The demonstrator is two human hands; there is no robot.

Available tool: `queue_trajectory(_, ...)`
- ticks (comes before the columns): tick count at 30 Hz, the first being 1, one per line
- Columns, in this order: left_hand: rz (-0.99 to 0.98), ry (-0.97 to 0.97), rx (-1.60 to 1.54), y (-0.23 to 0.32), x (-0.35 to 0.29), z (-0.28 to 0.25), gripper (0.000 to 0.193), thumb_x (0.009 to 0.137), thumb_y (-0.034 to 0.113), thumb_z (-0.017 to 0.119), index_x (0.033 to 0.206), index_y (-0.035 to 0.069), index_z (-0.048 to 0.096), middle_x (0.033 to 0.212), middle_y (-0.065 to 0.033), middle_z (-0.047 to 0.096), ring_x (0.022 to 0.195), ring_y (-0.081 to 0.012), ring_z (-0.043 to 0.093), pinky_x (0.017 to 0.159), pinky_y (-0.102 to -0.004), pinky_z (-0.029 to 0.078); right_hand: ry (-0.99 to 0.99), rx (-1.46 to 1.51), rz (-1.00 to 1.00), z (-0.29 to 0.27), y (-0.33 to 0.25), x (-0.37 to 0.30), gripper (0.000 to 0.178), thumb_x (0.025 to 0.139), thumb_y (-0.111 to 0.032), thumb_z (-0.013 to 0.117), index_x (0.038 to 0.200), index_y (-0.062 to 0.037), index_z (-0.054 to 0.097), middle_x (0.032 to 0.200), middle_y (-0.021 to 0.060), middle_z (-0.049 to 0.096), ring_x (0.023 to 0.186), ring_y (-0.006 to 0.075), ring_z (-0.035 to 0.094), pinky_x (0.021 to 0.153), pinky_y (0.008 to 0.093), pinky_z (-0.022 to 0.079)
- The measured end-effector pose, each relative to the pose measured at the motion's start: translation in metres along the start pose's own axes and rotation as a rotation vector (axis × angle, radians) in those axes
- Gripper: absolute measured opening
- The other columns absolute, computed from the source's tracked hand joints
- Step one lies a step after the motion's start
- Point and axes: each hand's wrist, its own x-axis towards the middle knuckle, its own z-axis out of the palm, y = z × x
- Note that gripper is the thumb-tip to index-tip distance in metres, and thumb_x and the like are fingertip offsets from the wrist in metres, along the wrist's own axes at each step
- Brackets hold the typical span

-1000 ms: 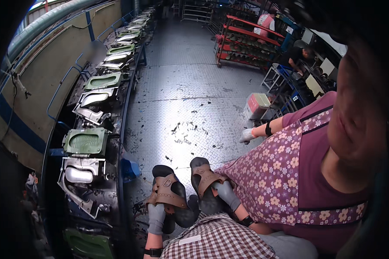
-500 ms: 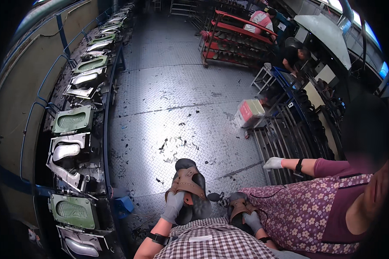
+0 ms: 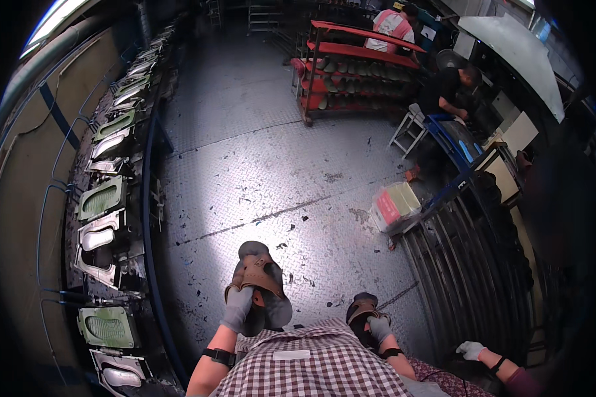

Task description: Placing shoe uppers onto a molding machine and organizing sandals on storage racks.

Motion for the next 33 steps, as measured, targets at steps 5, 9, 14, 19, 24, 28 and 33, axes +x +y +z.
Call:
queue_trajectory(5, 0.033, 0.211, -0.178, 0.048, 0.147, -0.069, 0.033, 0.090, 0.008, 0.060, 0.121, -0.002, 0.060, 0.105, -0.0087, 0.068, 0.083, -0.0181, 0.067, 0.071, -0.0297, 0.056, -0.233, -0.042, -0.447, 0.123, -0.310, 0.049, 0.040, 0.086, -0.012, 0.070, 0.119, 0.0085, 0.059, 0.109, 0.0150, 0.069, 0.094, 0.0231, 0.066, 0.080, 0.0354, 0.053)
queue_trajectory(9, -0.086, 0.370, -0.252, 0.089, 0.299, -0.110, 0.026, 0.088, 0.002, 0.062, 0.114, -0.004, 0.064, 0.103, -0.0097, 0.068, 0.081, -0.0175, 0.067, 0.069, -0.0304, 0.055, -0.370, 0.105, -0.497, 0.232, -0.456, 0.138, 0.041, 0.085, -0.016, 0.070, 0.115, 0.0116, 0.062, 0.112, 0.0222, 0.069, 0.105, 0.0284, 0.067, 0.088, 0.0372, 0.053)
queue_trajectory(14, -0.144, 0.251, -0.164, 0.182, 0.474, -0.080, 0.019, 0.085, 0.009, 0.063, 0.098, -0.004, 0.065, 0.083, -0.0101, 0.067, 0.063, -0.0184, 0.064, 0.053, -0.0316, 0.049, -0.188, -0.204, -0.505, 0.260, -0.625, 0.121, 0.053, 0.079, -0.026, 0.074, 0.120, 0.0055, 0.063, 0.118, 0.0271, 0.067, 0.114, 0.0352, 0.065, 0.096, 0.0406, 0.051)
queue_trajectory(19, -0.104, -0.093, 0.066, 0.286, 0.632, 0.019, 0.024, 0.087, 0.014, 0.065, 0.105, -0.001, 0.063, 0.076, -0.0071, 0.065, 0.049, -0.0149, 0.057, 0.043, -0.0301, 0.045, -0.080, 0.028, -0.480, 0.267, -0.699, 0.212, 0.039, 0.086, -0.019, 0.068, 0.112, 0.0107, 0.064, 0.111, 0.0251, 0.069, 0.106, 0.0294, 0.067, 0.087, 0.0395, 0.052)
queue_trajectory(24, 0.009, -0.263, 0.227, 0.331, 0.795, 0.080, 0.042, 0.090, 0.002, 0.061, 0.132, 0.003, 0.055, 0.116, -0.0090, 0.066, 0.102, -0.0157, 0.064, 0.083, -0.0281, 0.053, 0.105, 0.012, -0.363, 0.289, -0.825, 0.302, 0.043, 0.085, -0.016, 0.068, 0.119, 0.0076, 0.059, 0.105, 0.0164, 0.069, 0.093, 0.0270, 0.067, 0.080, 0.0389, 0.052)
queue_trajectory(28, -0.156, -0.172, 0.635, 0.404, 0.928, 0.099, 0.036, 0.093, 0.014, 0.058, 0.128, 0.003, 0.061, 0.117, -0.0112, 0.068, 0.106, -0.0196, 0.064, 0.091, -0.0326, 0.050, 0.025, -0.125, -0.385, 0.332, -0.932, 0.417, 0.048, 0.082, -0.008, 0.065, 0.127, 0.0069, 0.057, 0.114, 0.0178, 0.067, 0.103, 0.0285, 0.066, 0.086, 0.0387, 0.052)
queue_trajectory(33, -0.077, -0.002, 0.217, 0.502, 1.064, 0.073, 0.030, 0.093, 0.010, 0.058, 0.120, -0.002, 0.064, 0.108, -0.0054, 0.069, 0.091, -0.0139, 0.065, 0.079, -0.0293, 0.053, -0.382, -0.122, -0.589, 0.431, -1.179, 0.485, 0.043, 0.087, -0.005, 0.062, 0.128, 0.0060, 0.057, 0.110, 0.0140, 0.069, 0.097, 0.0203, 0.066, 0.084, 0.0321, 0.053)
